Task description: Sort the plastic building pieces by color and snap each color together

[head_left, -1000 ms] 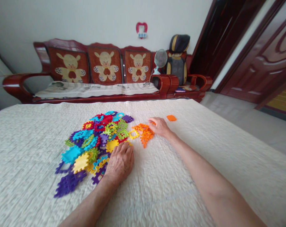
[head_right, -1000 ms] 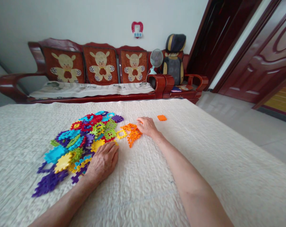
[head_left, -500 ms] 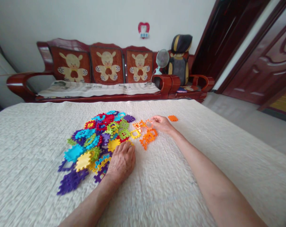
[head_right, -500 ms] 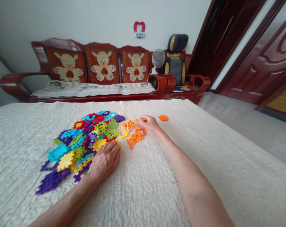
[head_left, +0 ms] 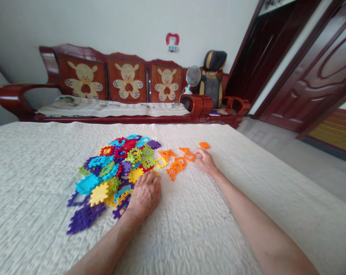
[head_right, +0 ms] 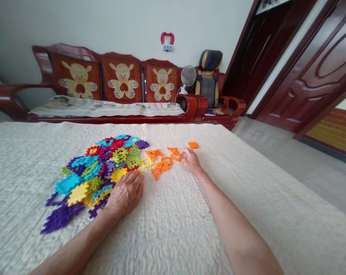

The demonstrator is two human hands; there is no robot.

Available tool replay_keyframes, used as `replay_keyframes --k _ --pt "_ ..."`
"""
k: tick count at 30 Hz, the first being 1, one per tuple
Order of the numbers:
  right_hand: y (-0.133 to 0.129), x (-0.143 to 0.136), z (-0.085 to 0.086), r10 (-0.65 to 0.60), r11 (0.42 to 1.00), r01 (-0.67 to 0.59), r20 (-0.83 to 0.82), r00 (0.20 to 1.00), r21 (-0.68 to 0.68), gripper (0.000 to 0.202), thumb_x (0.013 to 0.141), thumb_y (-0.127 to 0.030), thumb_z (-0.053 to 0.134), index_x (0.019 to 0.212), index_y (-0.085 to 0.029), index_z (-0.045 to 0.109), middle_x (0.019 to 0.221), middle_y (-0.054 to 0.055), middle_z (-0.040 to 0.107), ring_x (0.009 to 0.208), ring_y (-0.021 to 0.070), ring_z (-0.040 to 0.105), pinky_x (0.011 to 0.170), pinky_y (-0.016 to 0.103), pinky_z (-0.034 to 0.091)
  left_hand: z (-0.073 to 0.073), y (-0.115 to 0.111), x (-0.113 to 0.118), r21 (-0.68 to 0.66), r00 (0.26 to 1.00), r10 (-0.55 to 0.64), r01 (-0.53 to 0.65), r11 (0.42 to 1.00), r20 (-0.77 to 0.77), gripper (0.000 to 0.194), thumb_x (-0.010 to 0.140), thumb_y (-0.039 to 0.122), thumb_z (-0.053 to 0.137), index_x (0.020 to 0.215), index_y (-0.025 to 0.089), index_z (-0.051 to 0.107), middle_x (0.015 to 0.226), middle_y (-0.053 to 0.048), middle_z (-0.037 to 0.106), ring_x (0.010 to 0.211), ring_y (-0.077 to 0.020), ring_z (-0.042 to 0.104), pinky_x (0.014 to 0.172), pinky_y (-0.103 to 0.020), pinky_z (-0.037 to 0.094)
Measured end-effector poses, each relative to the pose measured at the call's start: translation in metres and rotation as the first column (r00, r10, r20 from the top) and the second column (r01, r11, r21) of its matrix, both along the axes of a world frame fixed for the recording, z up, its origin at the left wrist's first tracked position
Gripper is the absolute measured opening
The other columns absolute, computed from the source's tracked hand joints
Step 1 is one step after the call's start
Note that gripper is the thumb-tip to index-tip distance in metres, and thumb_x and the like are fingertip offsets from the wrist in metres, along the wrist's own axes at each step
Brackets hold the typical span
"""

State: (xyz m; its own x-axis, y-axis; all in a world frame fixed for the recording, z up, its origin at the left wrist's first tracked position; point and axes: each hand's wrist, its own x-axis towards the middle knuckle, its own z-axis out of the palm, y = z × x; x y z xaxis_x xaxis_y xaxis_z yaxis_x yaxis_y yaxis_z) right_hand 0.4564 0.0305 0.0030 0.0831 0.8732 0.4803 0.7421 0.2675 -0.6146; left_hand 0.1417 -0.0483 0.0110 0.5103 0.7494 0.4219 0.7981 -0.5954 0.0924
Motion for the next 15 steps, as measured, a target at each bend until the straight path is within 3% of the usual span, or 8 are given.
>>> replay_keyframes --k 6,11,15 --pt "-0.006 -0.005 -0.001 -0.045 0.992 0.050 0.046 0.998 -0.112 0.036 0.076 -0.044 0.063 0.104 -0.020 0.060 0.110 0.008 0.064 0.101 0.0214 0.061 0.089 0.036 0.048 -0.001 0.000 0.000 0.009 1.000 0.001 -0.001 1.000 0.009 0.021 0.092 0.017 0.043 0.103 0.019 0.062 0.112 -0.012 0.062 0.106 -0.0251 0.056 0.091 -0.042 0.046" --pt "-0.006 -0.011 -0.003 -0.011 0.997 0.029 0.227 0.974 -0.078 0.040 0.072 -0.036 0.067 0.108 -0.019 0.061 0.109 0.010 0.063 0.105 0.0232 0.058 0.095 0.037 0.045 -0.002 0.001 -0.001 -0.005 1.000 -0.004 0.004 1.000 0.009 0.021 0.093 0.018 0.042 0.103 0.019 0.061 0.112 -0.012 0.062 0.108 -0.0253 0.056 0.092 -0.042 0.045" --pt "-0.006 -0.008 -0.004 0.033 0.999 -0.028 0.243 0.970 -0.024 0.032 0.077 -0.031 0.060 0.107 -0.018 0.063 0.107 0.010 0.064 0.102 0.0220 0.058 0.094 0.035 0.045 -0.002 0.001 -0.002 0.009 1.000 -0.012 0.012 1.000 0.006 0.021 0.093 0.019 0.042 0.103 0.019 0.061 0.114 -0.011 0.062 0.108 -0.0254 0.056 0.093 -0.042 0.045"
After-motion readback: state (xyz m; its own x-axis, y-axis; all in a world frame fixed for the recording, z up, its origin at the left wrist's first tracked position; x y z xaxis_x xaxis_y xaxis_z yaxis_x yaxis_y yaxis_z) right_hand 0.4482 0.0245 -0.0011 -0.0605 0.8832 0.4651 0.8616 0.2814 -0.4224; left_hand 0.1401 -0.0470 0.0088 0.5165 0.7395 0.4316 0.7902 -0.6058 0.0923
